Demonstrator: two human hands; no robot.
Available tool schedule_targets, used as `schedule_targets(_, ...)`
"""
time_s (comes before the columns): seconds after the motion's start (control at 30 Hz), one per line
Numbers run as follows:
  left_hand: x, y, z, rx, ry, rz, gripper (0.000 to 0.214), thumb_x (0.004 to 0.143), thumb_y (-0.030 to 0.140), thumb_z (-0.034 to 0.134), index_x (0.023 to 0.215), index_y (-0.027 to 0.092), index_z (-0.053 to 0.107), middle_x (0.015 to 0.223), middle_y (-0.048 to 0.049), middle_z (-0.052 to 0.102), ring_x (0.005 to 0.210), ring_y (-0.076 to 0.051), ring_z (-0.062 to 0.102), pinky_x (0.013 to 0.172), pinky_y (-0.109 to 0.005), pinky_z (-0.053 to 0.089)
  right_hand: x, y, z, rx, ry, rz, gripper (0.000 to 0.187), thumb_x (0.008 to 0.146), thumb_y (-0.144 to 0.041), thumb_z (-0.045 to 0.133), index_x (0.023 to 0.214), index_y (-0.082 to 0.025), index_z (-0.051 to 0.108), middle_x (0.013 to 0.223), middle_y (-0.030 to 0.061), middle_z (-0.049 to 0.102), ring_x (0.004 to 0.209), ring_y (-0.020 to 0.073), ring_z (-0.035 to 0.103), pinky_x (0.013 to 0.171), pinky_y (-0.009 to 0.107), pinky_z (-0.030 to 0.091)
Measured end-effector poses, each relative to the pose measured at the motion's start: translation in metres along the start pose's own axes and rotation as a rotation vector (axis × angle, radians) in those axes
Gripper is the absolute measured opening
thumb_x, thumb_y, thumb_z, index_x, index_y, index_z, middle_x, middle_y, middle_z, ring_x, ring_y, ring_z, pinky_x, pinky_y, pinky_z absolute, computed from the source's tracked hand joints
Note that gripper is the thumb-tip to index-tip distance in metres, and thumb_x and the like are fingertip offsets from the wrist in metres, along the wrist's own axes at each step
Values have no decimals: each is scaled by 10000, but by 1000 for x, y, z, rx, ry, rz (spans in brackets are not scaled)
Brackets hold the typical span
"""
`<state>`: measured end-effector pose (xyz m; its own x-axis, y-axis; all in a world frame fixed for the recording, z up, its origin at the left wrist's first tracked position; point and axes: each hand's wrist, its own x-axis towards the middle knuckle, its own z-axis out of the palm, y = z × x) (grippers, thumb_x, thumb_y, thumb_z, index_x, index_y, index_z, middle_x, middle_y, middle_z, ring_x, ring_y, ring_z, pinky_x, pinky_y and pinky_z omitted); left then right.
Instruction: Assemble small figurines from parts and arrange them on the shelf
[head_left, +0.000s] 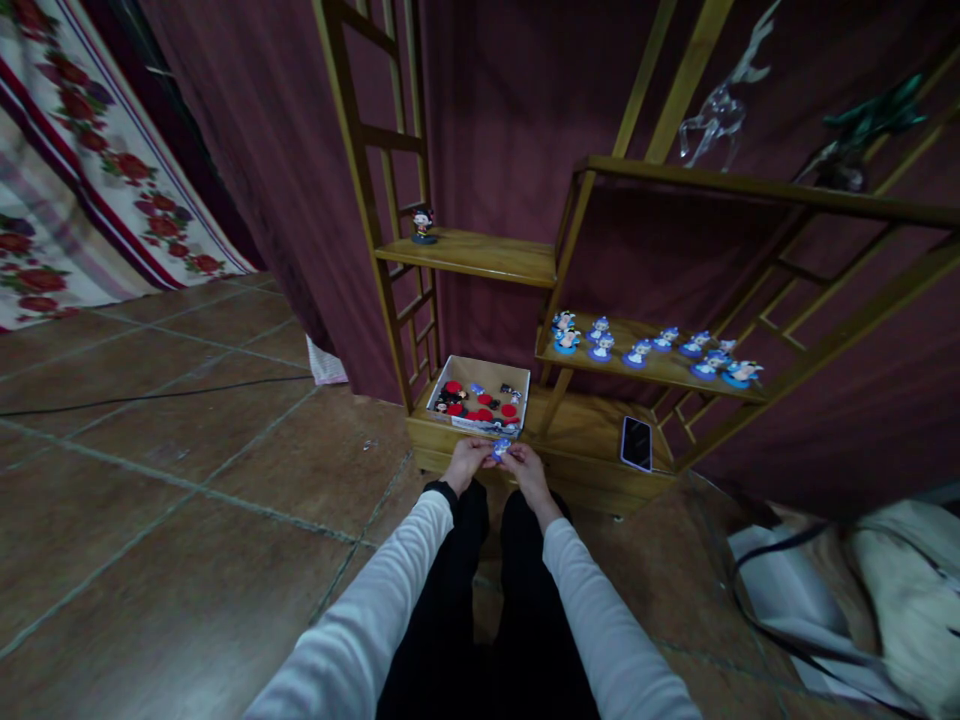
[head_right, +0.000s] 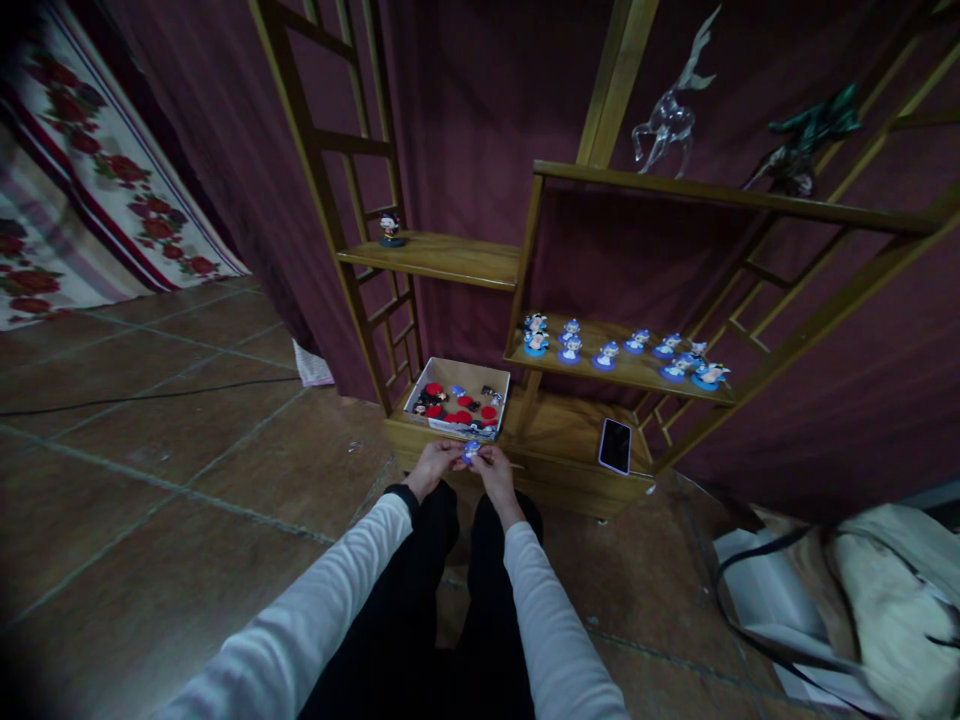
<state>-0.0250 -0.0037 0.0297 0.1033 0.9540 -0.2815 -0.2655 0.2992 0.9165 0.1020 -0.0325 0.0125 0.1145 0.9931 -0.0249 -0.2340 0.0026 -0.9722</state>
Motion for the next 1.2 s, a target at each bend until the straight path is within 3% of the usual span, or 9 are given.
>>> schedule_targets(0.43, -4, 4, -1, 76, -119, 6, 333, 521, 167, 769, 834, 107, 670, 617, -22, 636, 542, -92, 578, 559, -207, 450, 1, 0, 0, 44, 22, 22, 289, 601, -403, 675, 763, -199, 550, 760, -14, 616, 628, 126, 605, 625, 288, 532)
schedule_targets(0.97, -3, 2, -1, 91, -175, 28, 302, 518, 196, 769, 792, 105, 680, 665, -43, 652, 567, -92, 554, 538, -191, 402, -1, -3, 3, 57, 45, 49, 330, 586, -346, 686, 867, -200, 593, 754, 1, 637, 615, 133, 609, 582, 262, 511)
schedule_targets(1.2, -6, 3, 0, 149, -200, 61, 275, 550, 309, 749, 690, 88, 662, 590, -31, 621, 519, -85, 513, 505, -197, 358, -1, -1, 0, 48, 18, 34, 368, 591, -406, 690, 873, -195, 581, 779, 1, 645, 642, 142, 622, 607, 273, 528)
